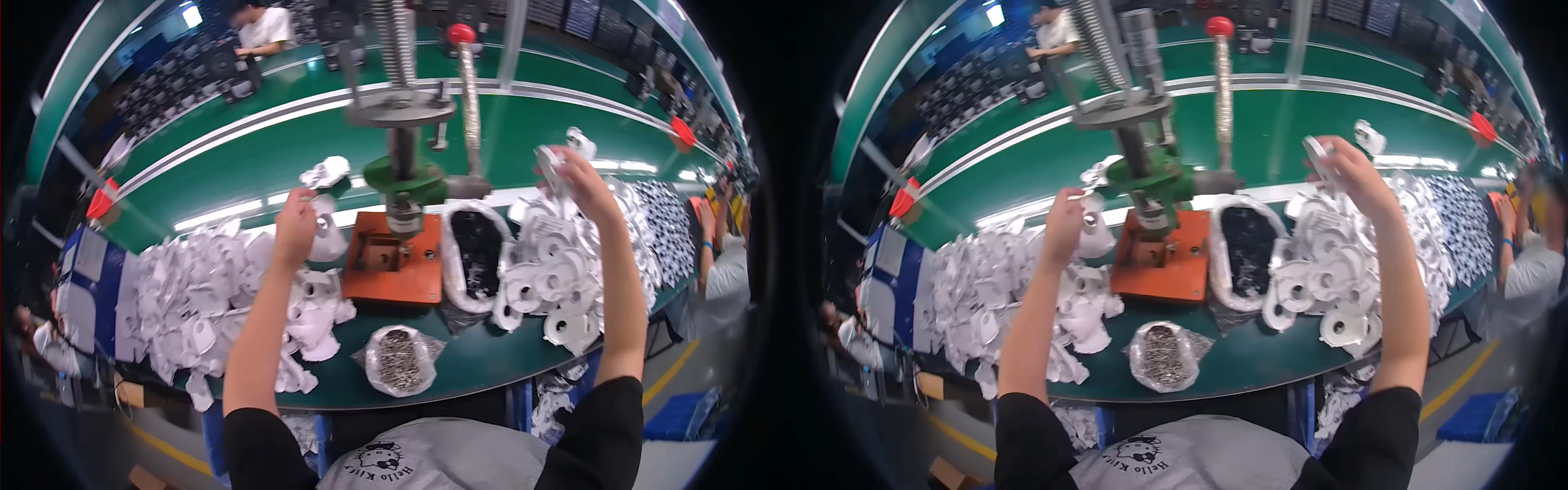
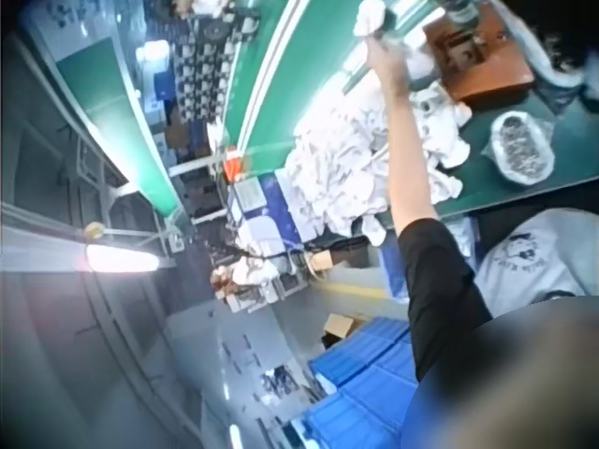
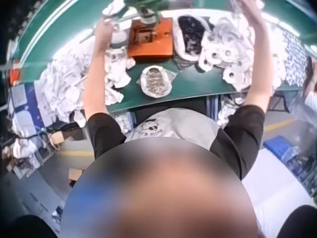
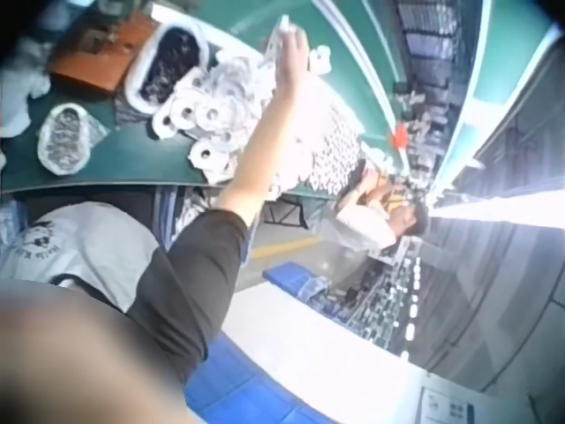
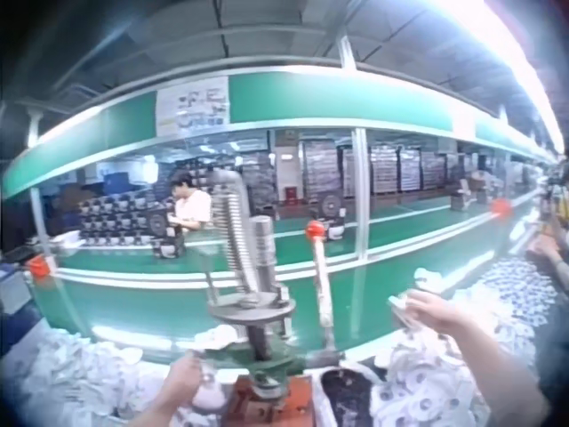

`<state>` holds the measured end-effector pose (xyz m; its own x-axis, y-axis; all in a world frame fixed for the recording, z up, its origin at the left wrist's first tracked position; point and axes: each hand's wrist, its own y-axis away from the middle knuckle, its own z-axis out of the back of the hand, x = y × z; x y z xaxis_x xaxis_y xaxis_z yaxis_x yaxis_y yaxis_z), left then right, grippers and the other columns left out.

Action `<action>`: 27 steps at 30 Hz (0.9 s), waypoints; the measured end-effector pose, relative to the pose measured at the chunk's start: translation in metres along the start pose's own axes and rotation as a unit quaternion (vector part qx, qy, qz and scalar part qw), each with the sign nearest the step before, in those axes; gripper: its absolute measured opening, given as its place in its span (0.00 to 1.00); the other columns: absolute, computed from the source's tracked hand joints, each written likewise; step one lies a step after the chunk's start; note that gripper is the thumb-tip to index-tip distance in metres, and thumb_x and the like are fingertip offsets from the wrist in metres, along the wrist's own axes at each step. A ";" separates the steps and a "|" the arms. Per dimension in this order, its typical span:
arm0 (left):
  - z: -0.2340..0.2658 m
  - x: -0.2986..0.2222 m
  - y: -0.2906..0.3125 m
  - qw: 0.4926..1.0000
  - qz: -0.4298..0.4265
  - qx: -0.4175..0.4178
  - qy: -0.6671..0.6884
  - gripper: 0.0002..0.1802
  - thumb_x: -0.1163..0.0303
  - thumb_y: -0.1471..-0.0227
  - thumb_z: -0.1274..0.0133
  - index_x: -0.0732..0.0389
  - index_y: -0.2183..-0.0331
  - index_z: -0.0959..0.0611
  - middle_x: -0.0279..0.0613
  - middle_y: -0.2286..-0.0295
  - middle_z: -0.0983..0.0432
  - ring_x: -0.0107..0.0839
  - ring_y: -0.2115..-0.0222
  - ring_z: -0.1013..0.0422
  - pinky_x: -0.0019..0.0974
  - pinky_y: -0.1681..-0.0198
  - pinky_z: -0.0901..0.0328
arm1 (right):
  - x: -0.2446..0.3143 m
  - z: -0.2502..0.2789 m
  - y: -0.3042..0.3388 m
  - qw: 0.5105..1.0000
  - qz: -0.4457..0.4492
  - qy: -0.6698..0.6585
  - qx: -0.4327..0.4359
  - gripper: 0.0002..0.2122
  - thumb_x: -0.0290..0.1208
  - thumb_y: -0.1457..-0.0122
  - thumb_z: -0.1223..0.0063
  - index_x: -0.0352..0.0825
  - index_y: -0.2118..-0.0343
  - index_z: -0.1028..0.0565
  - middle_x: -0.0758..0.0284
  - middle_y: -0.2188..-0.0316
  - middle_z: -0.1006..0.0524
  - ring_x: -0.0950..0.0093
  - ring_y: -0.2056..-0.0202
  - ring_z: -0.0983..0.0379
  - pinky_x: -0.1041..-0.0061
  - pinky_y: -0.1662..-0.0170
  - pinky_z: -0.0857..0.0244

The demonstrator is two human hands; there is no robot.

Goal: Assembling white plastic parts using a manual press machine.

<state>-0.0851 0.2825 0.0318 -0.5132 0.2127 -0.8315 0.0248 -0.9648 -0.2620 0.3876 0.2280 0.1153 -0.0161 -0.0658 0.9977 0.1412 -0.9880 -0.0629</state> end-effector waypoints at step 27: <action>-0.066 -0.098 0.224 0.957 -0.211 -0.127 0.152 0.10 0.76 0.53 0.46 0.64 0.68 0.29 0.45 0.71 0.33 0.40 0.69 0.35 0.38 0.63 0.39 | -0.095 -0.246 0.172 0.984 0.008 -0.179 0.001 0.36 0.43 0.49 0.44 0.38 0.39 0.48 0.67 0.51 0.37 0.74 0.51 0.38 0.74 0.50 0.41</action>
<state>0.0271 0.0556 0.0224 -0.2520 0.6469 -0.7197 0.0990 -0.7226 -0.6841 0.1702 0.0298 0.0038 0.3364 -0.0275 0.9413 0.1396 -0.9871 -0.0787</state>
